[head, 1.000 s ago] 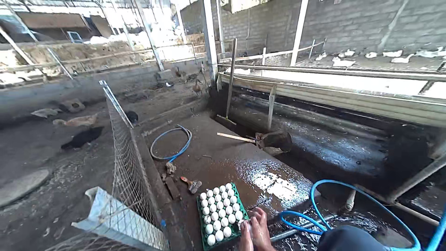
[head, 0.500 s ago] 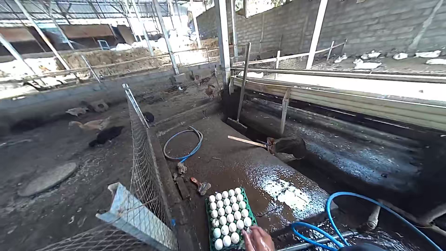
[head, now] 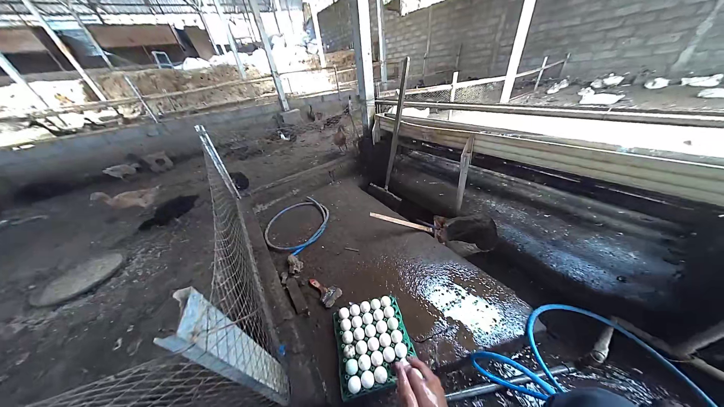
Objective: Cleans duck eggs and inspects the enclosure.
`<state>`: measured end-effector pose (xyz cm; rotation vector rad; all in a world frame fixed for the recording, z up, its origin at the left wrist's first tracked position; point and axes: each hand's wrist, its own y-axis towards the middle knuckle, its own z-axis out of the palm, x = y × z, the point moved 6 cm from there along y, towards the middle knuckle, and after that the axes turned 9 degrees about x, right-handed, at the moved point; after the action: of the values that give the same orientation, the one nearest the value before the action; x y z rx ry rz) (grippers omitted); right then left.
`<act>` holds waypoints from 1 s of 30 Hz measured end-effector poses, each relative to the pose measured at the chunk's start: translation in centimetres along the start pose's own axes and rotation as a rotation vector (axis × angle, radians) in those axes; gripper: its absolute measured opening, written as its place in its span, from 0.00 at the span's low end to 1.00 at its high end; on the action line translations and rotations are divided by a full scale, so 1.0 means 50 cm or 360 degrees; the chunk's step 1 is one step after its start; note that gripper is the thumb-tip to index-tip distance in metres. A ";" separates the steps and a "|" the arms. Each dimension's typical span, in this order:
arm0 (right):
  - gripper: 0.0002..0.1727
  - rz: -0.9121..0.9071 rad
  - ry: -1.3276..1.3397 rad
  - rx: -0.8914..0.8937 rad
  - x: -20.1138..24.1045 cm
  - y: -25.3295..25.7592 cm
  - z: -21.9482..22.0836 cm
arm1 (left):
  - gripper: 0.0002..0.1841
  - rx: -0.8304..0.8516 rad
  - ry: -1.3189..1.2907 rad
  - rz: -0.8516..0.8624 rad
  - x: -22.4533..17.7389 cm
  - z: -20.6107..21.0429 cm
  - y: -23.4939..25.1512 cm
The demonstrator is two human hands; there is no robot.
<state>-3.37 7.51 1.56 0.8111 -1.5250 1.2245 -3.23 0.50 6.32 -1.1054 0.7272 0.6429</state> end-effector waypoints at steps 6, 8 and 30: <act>0.26 0.0056 -0.0005 0.0004 0.026 -0.011 0.012 | 0.32 -0.0106 0.0139 -0.0053 -0.102 0.049 -0.081; 0.22 0.0075 -0.0024 -0.0063 0.007 0.002 -0.003 | 0.34 0.0038 0.0212 0.0001 -0.106 0.045 -0.095; 0.20 0.0264 0.0074 -0.0080 0.003 0.040 -0.019 | 0.26 0.0048 0.0599 0.0344 0.061 -0.063 0.095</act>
<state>-4.98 8.96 1.10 0.6292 -1.6039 1.3104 -5.66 -0.64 0.44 -1.1426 1.1886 0.6085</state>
